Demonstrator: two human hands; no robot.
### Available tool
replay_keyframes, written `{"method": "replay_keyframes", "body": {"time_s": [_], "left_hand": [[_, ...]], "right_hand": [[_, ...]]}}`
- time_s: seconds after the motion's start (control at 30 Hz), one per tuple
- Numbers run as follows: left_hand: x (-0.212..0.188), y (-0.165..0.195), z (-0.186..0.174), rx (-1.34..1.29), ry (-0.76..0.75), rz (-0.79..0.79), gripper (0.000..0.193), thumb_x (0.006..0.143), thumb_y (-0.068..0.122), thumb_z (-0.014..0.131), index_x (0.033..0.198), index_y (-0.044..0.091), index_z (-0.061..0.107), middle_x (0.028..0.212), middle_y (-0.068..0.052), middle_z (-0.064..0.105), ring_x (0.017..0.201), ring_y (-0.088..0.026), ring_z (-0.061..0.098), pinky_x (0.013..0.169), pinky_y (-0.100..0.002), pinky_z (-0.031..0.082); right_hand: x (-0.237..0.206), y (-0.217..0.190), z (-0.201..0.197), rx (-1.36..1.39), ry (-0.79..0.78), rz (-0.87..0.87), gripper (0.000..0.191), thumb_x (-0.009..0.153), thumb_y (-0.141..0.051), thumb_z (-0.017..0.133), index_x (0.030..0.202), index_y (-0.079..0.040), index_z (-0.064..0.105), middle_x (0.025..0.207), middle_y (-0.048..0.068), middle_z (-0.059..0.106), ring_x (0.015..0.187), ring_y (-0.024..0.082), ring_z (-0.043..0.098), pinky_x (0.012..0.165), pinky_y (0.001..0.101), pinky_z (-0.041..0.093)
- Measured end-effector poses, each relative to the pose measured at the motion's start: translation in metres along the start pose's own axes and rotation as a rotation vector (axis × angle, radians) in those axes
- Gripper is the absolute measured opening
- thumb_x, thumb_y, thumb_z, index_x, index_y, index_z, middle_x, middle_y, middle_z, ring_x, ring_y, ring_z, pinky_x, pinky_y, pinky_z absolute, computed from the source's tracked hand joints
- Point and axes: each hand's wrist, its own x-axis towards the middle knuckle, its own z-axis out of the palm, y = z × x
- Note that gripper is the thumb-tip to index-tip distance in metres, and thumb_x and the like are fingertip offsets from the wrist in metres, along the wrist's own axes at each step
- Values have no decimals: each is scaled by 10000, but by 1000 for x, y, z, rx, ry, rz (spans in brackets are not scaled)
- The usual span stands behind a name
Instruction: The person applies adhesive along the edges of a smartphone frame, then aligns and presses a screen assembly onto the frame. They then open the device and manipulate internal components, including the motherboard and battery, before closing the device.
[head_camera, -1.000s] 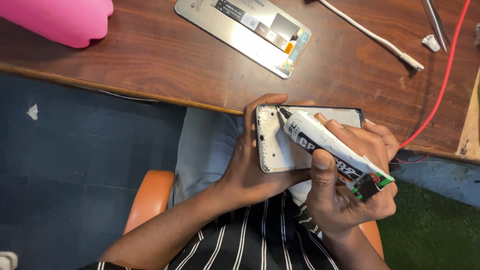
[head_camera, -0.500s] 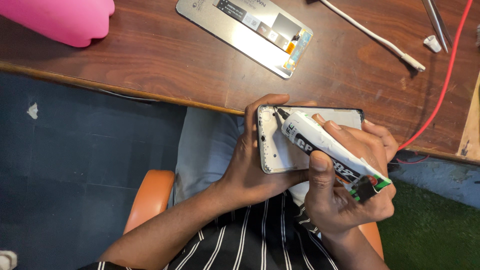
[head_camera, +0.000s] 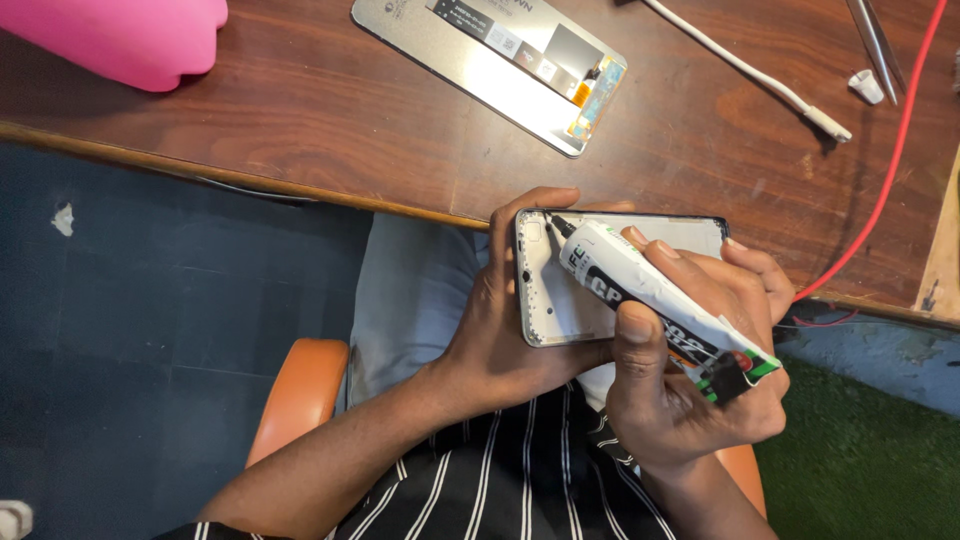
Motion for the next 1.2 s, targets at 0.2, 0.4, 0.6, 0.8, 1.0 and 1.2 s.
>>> {"method": "replay_keyframes", "body": {"time_s": [0.2,0.4,0.6,0.8,1.0,1.2], "left_hand": [[1,-1,5,-5,23,15,1051,815,215,965,1487,74,168,1484,-120,565,1353,-252,627,1198,-386,519],[2,-2,5,11,18,16,1045,815,223,962,1478,76,168,1487,-115,560,1358,-258,622,1194,-388,522],[2,-1,4,18,4,26,1044,819,229,959,1482,82,165,1492,-117,556,1363,-267,619,1200,-398,519],[3,-1,3,-11,-8,23,1034,825,222,956,1487,99,171,1497,-126,554,1352,-262,631,1188,-391,533],[1,-1,2,-18,-1,33,1038,826,211,956,1492,95,169,1491,-128,561,1343,-261,638,1177,-387,535],[1,-1,2,-8,-3,49,1042,841,225,951,1499,89,154,1501,-143,550,1369,-273,623,1197,-398,516]], "right_hand": [[2,0,-2,-12,-12,-2,359,1129,-298,684,1198,54,700,1081,133,759,999,221,719,1080,384,422],[2,0,-2,-9,-14,-4,356,1129,-300,689,1202,48,700,1086,130,760,1001,221,719,1081,379,418],[2,0,-2,-11,-17,-9,348,1120,-296,691,1195,44,700,1085,129,761,995,223,716,1077,380,417],[2,-1,-1,-20,-20,-7,350,1120,-298,687,1192,44,701,1082,129,761,996,221,718,1078,380,418],[2,-2,0,-13,-21,-17,355,1120,-305,687,1182,44,699,1087,126,761,992,217,716,1080,381,422],[2,-3,0,-19,-24,-15,359,1117,-307,688,1179,46,699,1089,126,760,993,221,718,1078,384,418]]}}
